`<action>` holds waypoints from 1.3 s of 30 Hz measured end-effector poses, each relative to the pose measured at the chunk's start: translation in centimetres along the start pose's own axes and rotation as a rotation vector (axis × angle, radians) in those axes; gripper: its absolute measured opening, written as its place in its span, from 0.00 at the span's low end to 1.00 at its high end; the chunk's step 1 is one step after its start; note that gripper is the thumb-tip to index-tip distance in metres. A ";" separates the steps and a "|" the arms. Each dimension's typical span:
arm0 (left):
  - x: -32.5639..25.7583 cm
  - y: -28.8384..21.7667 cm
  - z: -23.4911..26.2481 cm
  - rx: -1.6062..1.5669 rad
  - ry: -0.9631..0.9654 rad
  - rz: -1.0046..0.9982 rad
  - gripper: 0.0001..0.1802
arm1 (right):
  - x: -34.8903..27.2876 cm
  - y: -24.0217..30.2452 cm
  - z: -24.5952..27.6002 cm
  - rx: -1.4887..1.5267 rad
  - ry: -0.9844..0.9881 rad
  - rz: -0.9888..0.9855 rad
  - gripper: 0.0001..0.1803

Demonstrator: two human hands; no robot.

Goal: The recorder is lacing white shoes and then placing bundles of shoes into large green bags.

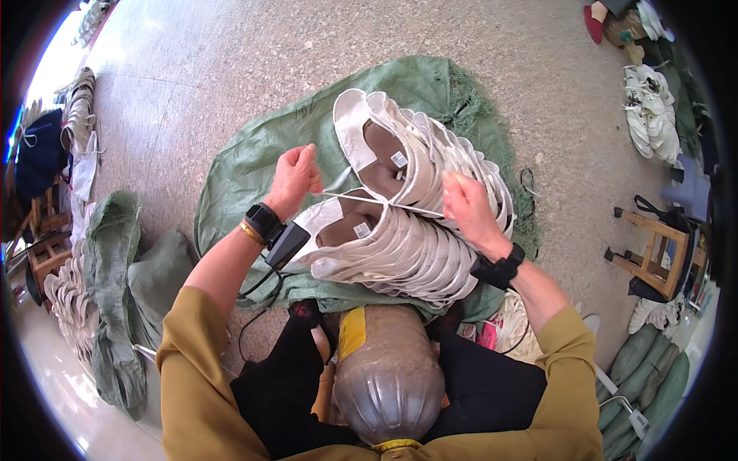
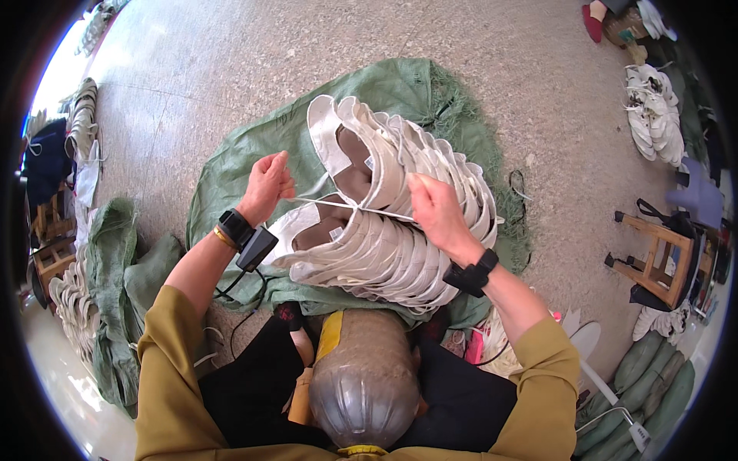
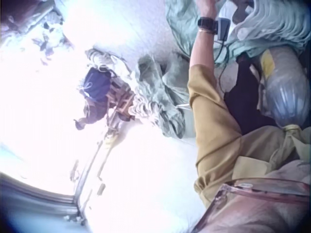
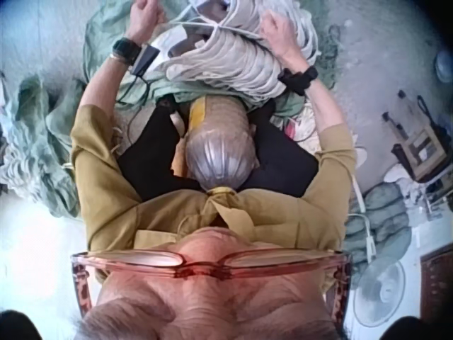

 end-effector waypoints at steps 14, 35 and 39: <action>-5.0 0.0 -4.5 0.760 0.313 -0.518 0.12 | -0.4 3.3 -5.1 -0.559 0.105 0.260 0.11; -3.8 0.3 -5.3 -0.014 0.453 -0.001 0.11 | 0.4 4.7 -6.7 -0.160 0.195 0.358 0.12; -2.2 1.4 -7.0 -0.377 0.372 0.040 0.10 | 1.6 2.9 -7.6 0.284 0.296 0.154 0.15</action>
Point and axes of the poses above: each hand's wrist, its own x-axis towards the middle knuckle, its own z-axis out of the back of the hand, y = z × x, the point moved 6 cm from there along x, towards the middle knuckle, and after that the axes turned 4 degrees about -z, right-handed, at the moved point
